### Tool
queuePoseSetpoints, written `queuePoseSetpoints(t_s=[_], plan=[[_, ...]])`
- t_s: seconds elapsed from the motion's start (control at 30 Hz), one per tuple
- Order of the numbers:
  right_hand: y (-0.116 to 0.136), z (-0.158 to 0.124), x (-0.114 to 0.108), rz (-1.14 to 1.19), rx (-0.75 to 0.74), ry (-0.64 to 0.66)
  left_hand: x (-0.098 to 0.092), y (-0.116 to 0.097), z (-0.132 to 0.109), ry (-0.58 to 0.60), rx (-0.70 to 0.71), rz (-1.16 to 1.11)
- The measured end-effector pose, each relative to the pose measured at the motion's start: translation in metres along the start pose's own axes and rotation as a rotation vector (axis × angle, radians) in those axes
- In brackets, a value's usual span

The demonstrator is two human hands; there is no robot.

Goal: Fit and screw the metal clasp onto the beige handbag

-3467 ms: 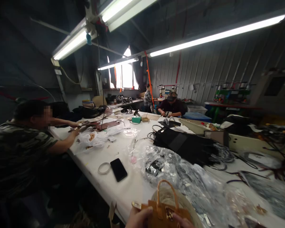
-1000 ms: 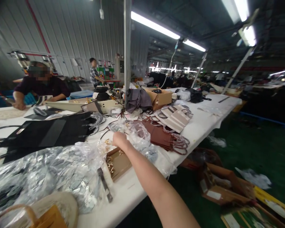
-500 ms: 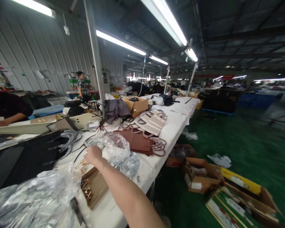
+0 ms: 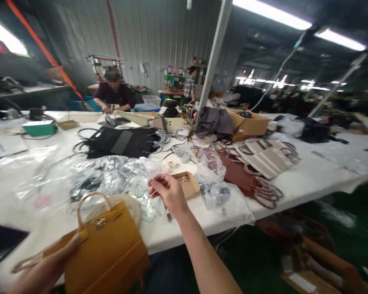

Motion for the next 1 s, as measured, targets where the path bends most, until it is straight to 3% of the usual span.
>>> queuePoseSetpoints(t_s=[0.1, 0.33, 0.47, 0.57, 0.7, 0.77, 0.9, 1.0], plan=[[-0.013, -0.017, 0.022, -0.039, 0.031, 0.053, -0.01, 0.016, 0.005, 0.106, -0.074, -0.092], [-0.056, -0.042, 0.064, 0.038, 0.19, 0.109, 0.001, 0.022, -0.002, 0.177, -0.001, -0.232], [-0.082, -0.058, 0.081, -0.27, 0.195, 0.209, -0.002, 0.03, -0.003, 0.179, 0.04, -0.272], [-0.092, -0.064, 0.082, -0.484, 0.128, 0.222, -0.007, 0.035, -0.004, 0.173, 0.045, -0.292], [-0.099, -0.064, 0.072, -0.461, 0.149, 0.102, -0.009, 0.038, -0.005, 0.191, 0.059, -0.327], [-0.101, -0.067, 0.077, -0.478, 0.151, 0.147, -0.008, 0.037, -0.008, 0.193, 0.075, -0.336], [-0.098, -0.081, 0.104, -0.626, 0.033, 0.361, -0.005, 0.029, -0.016, 0.153, 0.093, -0.35], [-0.092, -0.094, 0.126, -0.837, -0.198, 0.443, -0.005, 0.023, -0.023, 0.112, 0.097, -0.355]])
Point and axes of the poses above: each hand's wrist, its own z-axis towards the middle knuckle, its own x-axis out of the palm, y = z × x, the point moved 6 cm from there along z, towards the middle knuckle, and after that the axes turned 1 degree about y, right-handed, at the moved point
